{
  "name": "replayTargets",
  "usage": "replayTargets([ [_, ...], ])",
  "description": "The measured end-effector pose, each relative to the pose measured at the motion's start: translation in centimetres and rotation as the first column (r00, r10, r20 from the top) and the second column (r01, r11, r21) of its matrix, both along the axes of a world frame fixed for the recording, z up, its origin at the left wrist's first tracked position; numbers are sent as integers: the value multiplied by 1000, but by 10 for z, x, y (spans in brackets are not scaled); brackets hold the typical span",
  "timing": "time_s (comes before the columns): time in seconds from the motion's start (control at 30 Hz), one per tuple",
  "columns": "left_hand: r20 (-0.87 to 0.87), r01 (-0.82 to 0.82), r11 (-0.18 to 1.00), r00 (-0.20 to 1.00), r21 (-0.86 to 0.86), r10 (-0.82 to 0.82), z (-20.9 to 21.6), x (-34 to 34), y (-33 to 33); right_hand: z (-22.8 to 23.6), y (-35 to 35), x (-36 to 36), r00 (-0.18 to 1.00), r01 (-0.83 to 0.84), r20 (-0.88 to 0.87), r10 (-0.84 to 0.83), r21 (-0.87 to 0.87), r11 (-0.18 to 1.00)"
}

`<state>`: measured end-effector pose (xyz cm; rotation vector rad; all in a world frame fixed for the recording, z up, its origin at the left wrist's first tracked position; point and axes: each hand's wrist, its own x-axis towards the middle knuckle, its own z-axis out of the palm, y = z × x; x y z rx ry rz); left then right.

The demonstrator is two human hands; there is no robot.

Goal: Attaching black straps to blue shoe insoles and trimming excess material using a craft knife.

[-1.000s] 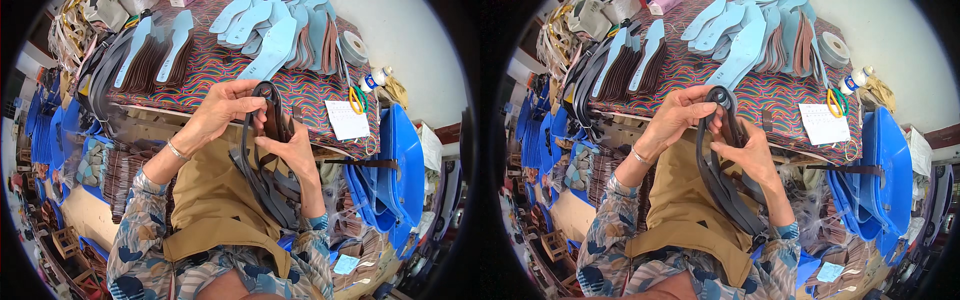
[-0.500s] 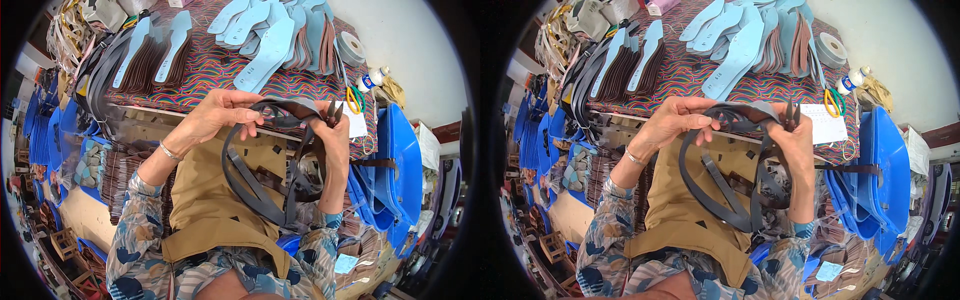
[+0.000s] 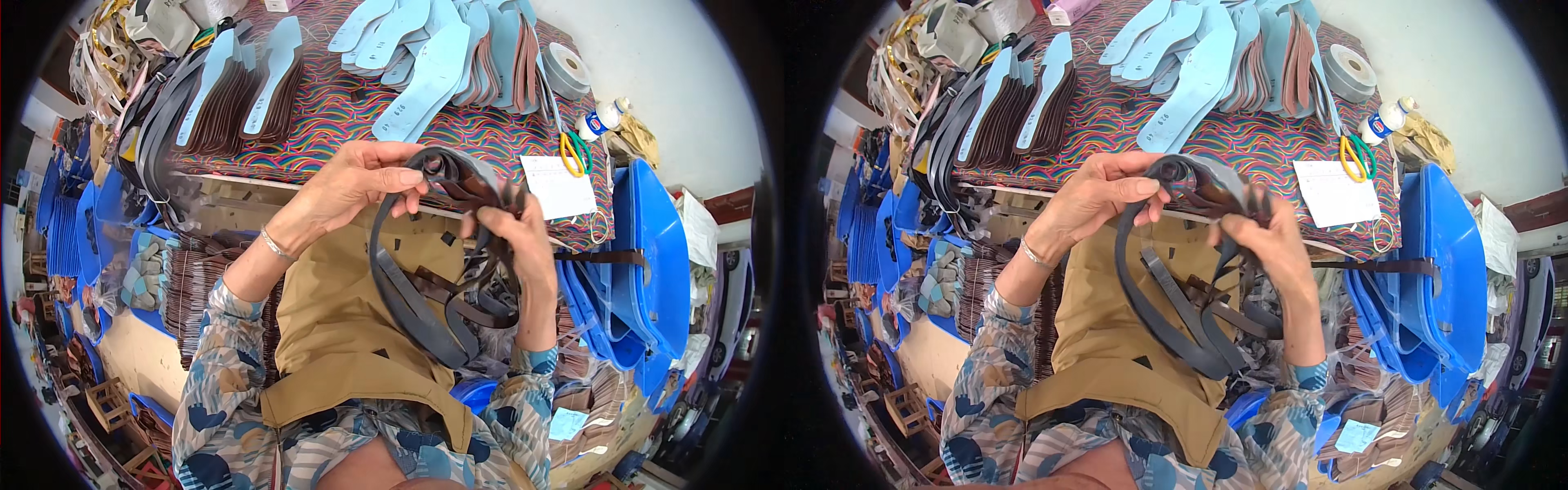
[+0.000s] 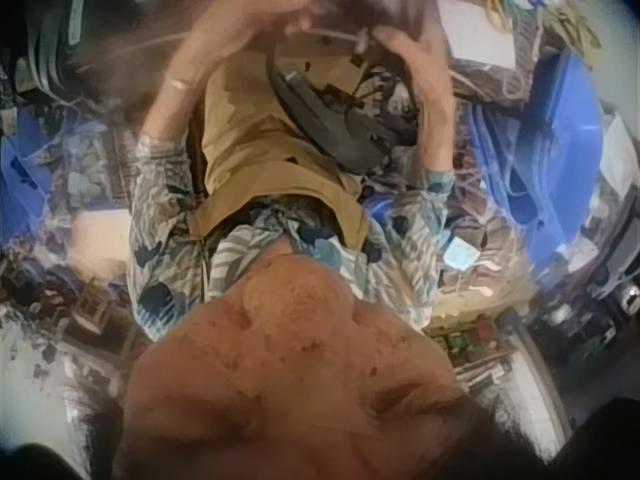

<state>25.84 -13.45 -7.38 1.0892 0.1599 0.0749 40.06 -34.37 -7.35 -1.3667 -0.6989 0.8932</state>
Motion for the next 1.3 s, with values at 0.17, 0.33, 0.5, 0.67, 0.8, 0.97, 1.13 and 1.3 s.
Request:
replayTargets([
  [0.17,39,-13,999,999,-40,14,5,4,-7,-14,8,-16,952,-305,-40,302,-91,948],
  [0.33,27,-43,998,999,-35,44,5,3,-13,5,26,-38,992,-34,121,33,5,999],
  [0.5,20,-30,999,999,-9,30,11,-2,-5,-1,20,-14,996,88,-29,-86,87,992],
  [0.67,39,-17,999,999,-50,19,6,-2,-16,6,27,-19,895,250,-410,-176,134,959],
  [0.8,52,-110,985,992,-133,118,4,0,-27,-9,35,-25,942,248,-266,-206,136,959],
  [0.97,68,-150,986,985,-77,156,-5,0,-32,2,43,-43,919,373,-213,-331,198,907],
  [1.13,69,-162,984,983,-81,167,-6,-1,-33,-5,44,-39,919,382,-178,-352,180,907],
  [1.3,53,-222,973,974,62,219,-4,1,-41,-9,43,-40,917,395,-45,-395,217,893],
])
